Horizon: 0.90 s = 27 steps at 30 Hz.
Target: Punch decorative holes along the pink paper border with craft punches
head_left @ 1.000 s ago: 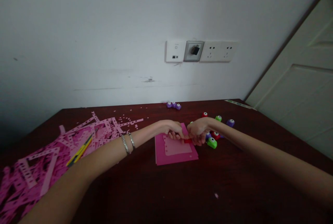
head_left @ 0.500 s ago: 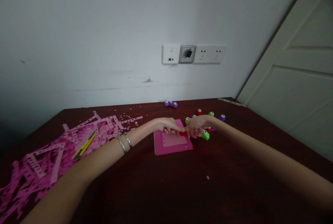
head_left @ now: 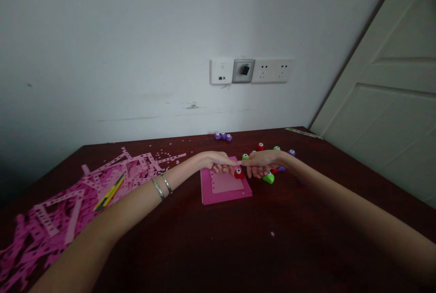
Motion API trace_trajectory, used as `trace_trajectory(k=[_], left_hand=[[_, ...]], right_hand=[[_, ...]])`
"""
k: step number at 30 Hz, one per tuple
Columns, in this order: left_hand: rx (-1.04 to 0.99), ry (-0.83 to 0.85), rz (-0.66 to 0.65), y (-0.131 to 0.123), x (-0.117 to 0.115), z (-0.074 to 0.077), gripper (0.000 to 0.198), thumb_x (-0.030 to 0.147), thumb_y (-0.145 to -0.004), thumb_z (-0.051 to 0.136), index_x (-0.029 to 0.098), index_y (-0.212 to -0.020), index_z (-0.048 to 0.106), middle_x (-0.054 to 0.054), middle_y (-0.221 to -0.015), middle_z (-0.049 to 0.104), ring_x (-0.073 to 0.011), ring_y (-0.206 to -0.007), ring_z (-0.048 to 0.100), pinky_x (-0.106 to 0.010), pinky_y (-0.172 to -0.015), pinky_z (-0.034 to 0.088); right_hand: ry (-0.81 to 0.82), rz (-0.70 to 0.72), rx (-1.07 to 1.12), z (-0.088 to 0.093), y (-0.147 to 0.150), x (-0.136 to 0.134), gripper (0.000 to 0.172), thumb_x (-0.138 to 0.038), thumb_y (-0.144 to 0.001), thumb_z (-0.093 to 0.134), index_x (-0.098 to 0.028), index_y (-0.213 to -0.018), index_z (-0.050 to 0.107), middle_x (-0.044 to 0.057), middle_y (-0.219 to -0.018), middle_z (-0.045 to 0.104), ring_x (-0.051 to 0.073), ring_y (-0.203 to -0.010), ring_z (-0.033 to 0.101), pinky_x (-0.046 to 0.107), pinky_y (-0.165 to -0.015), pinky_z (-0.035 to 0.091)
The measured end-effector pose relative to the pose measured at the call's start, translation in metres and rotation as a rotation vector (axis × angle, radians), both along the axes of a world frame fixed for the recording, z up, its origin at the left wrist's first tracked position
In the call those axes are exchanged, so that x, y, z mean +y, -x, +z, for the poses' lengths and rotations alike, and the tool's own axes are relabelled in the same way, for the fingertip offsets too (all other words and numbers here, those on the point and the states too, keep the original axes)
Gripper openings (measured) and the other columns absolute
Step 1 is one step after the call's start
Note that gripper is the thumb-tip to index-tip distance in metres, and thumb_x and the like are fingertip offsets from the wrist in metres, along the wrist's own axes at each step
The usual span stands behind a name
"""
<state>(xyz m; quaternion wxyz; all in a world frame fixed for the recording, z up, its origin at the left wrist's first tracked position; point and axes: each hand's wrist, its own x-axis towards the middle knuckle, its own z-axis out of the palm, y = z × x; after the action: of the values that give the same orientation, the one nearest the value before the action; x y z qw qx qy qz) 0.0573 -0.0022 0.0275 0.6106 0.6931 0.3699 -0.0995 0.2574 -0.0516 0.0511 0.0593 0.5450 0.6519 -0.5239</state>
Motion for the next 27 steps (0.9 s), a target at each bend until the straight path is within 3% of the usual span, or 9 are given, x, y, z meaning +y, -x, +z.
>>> trace_trajectory(k=[4, 13, 21, 27], left_hand=[[-0.001, 0.014, -0.033, -0.003, 0.002, -0.002, 0.041, 0.058, -0.063, 0.064, 0.017, -0.067, 0.068, 0.002, -0.046, 0.034, -0.0054, -0.040, 0.020, -0.023, -0.039, 0.017], [0.141, -0.018, -0.080, -0.018, 0.001, -0.002, 0.026, 0.042, -0.064, 0.066, 0.018, -0.055, 0.065, -0.001, -0.048, 0.043, -0.0055, -0.040, 0.024, -0.022, -0.039, 0.020], [0.265, -0.158, -0.068, -0.034, -0.010, 0.010, 0.021, 0.027, -0.068, 0.060, 0.014, -0.052, 0.059, 0.000, -0.049, 0.044, -0.0057, -0.042, 0.031, -0.021, -0.041, 0.024], [0.341, -0.294, -0.045, -0.039, -0.020, 0.009, 0.021, 0.027, -0.070, 0.056, 0.014, -0.053, 0.054, 0.002, -0.050, 0.044, -0.0060, -0.043, 0.036, -0.021, -0.042, 0.029]], right_hand=[[0.025, -0.026, 0.085, -0.007, -0.006, -0.001, 0.074, -0.074, -0.076, 0.029, -0.010, -0.077, 0.066, 0.004, -0.055, 0.057, 0.006, -0.040, 0.043, 0.018, -0.036, 0.032], [0.047, 0.020, 0.022, -0.014, 0.006, -0.003, 0.063, -0.070, -0.074, 0.041, -0.010, -0.072, 0.063, 0.005, -0.057, 0.057, 0.006, -0.040, 0.043, 0.017, -0.036, 0.032], [0.152, 0.058, 0.036, -0.019, 0.008, 0.010, 0.059, -0.066, -0.074, 0.046, -0.008, -0.069, 0.059, 0.001, -0.053, 0.054, 0.004, -0.037, 0.040, 0.015, -0.033, 0.028], [0.183, 0.079, -0.008, -0.015, 0.012, 0.012, 0.052, -0.059, -0.076, 0.050, -0.008, -0.069, 0.058, 0.000, -0.052, 0.053, 0.003, -0.037, 0.038, 0.015, -0.034, 0.027]])
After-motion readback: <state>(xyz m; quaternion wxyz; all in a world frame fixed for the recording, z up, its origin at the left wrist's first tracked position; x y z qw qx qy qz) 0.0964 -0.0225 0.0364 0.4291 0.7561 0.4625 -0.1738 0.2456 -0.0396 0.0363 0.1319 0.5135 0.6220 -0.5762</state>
